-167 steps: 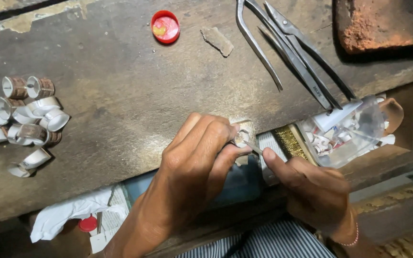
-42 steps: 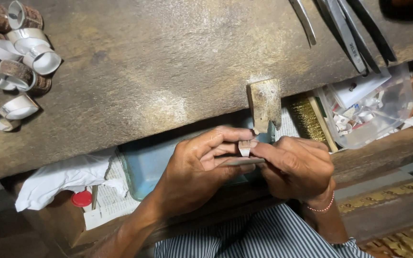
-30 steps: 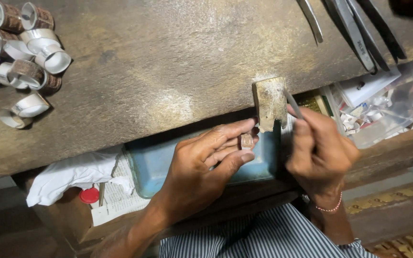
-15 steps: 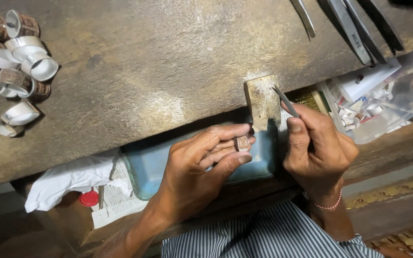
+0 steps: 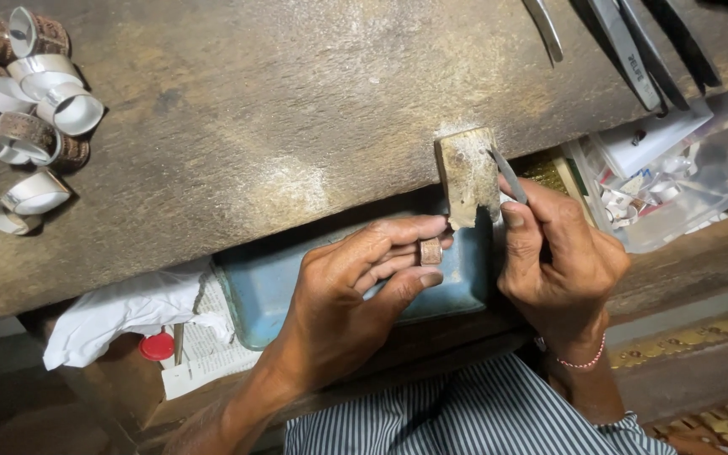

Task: Filing the edges and surfaces of a metal ring to smooth it at a jeweler's workbench.

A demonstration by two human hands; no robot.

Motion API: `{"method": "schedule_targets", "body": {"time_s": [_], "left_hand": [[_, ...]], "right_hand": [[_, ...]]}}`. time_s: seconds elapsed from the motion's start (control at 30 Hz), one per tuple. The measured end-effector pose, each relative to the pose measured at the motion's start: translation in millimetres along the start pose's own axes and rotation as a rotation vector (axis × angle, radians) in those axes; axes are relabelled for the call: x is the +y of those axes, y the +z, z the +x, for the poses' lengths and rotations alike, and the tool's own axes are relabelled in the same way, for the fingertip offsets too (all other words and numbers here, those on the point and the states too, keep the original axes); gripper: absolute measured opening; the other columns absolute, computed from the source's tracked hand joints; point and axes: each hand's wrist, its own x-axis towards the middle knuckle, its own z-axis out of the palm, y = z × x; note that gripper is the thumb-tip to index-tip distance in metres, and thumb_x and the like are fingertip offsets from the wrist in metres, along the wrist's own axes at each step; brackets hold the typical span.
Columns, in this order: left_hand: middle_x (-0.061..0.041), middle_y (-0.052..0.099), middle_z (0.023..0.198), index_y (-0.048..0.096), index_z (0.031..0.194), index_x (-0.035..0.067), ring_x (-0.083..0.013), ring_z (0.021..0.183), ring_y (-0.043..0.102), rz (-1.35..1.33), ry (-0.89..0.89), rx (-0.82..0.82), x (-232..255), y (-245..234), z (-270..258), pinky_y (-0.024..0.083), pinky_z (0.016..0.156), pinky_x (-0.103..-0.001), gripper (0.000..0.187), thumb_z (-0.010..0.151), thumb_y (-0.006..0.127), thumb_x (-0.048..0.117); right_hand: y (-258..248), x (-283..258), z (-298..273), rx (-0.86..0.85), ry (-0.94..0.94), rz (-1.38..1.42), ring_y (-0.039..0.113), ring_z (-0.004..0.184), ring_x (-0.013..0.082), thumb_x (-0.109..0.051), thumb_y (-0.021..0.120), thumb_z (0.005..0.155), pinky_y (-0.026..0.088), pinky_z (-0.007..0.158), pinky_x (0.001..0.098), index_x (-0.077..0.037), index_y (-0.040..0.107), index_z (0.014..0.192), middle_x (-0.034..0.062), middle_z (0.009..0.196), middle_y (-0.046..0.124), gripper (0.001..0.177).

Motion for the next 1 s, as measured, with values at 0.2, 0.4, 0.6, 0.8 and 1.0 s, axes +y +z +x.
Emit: {"method": "schedule_targets", "body": {"time_s": [0.2,0.4,0.6,0.8,1.0], "left_hand": [[-0.015,0.072,0.124,0.062,0.128,-0.001,-0.0239,0.118,0.074,-0.186,-0.117,-0.073,-5,-2,2,0.063,0.102,-0.032,0.040,0.089,0.071,-0.002],[-0.030,0.069,0.130,0.056,0.129,-0.003,-0.0325,0.111,0.076,-0.400,-0.252,-0.172,7,-11,7,0.060,0.102,-0.035,0.036,0.096,0.058,0.012],[-0.039,0.061,0.135,0.052,0.132,-0.010,-0.0403,0.126,0.066,-0.579,-0.265,-0.162,19,-10,7,0.055,0.109,-0.040,0.071,0.091,0.064,0.047],[-0.034,0.063,0.135,0.052,0.134,-0.006,-0.0398,0.135,0.061,-0.536,-0.249,-0.175,18,-12,6,0.049,0.117,-0.046,0.081,0.089,0.060,0.061],[-0.031,0.060,0.138,0.049,0.136,-0.007,-0.0383,0.137,0.059,-0.562,-0.219,-0.192,15,-12,4,0.048,0.118,-0.048,0.083,0.090,0.061,0.060]], "right_hand": [[1,1,-3,-0.007,0.022,-0.003,0.075,0.084,0.0278,-0.001,0.061,0.110,0.053,0.071,0.0353,0.011,0.073,0.117,0.0186,0.108,0.078,0.018],[3,4,-5,-0.002,0.000,-0.033,0.074,0.083,0.0286,-0.002,0.060,0.111,0.054,0.070,0.0365,0.011,0.073,0.115,0.0178,0.107,0.078,0.018],[4,9,-9,-0.015,-0.024,-0.028,0.074,0.084,0.0287,-0.002,0.059,0.110,0.054,0.071,0.0361,0.012,0.072,0.117,0.0197,0.110,0.077,0.021],[5,9,-8,-0.018,-0.036,-0.026,0.074,0.085,0.0304,-0.003,0.057,0.111,0.055,0.071,0.0374,0.014,0.071,0.117,0.0214,0.110,0.076,0.023],[6,10,-8,-0.023,-0.058,-0.005,0.075,0.087,0.0311,0.001,0.059,0.110,0.056,0.069,0.0364,0.015,0.070,0.118,0.0233,0.112,0.076,0.020]]}}
